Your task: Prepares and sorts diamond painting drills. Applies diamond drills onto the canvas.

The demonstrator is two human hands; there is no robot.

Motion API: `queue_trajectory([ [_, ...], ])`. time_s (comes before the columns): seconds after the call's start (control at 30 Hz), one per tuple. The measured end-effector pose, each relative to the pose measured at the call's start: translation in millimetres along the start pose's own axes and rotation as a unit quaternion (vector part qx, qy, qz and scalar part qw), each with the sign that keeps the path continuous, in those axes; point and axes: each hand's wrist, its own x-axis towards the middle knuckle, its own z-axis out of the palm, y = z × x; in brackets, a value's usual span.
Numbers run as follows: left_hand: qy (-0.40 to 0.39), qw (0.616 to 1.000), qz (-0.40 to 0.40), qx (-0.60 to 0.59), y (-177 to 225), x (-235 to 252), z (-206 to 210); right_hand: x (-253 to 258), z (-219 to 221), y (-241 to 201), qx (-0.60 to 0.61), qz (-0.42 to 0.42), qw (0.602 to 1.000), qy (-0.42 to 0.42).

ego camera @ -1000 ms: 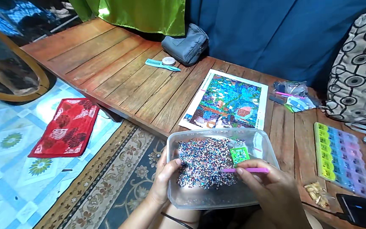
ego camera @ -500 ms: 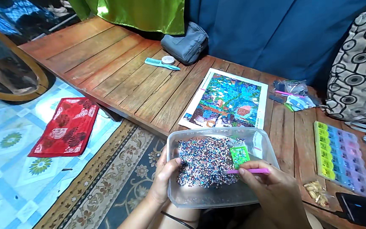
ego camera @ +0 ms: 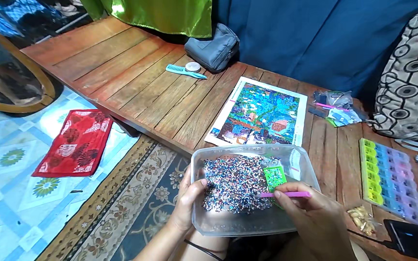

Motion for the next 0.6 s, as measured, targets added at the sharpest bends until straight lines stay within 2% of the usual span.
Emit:
queue_trajectory([
  [0.6, 0.014, 1.0, -0.01, -0.005, 4.3, -2.4, 4.3, -0.7, -0.1, 2.8, 0.012, -0.021, 1.0, -0.02],
])
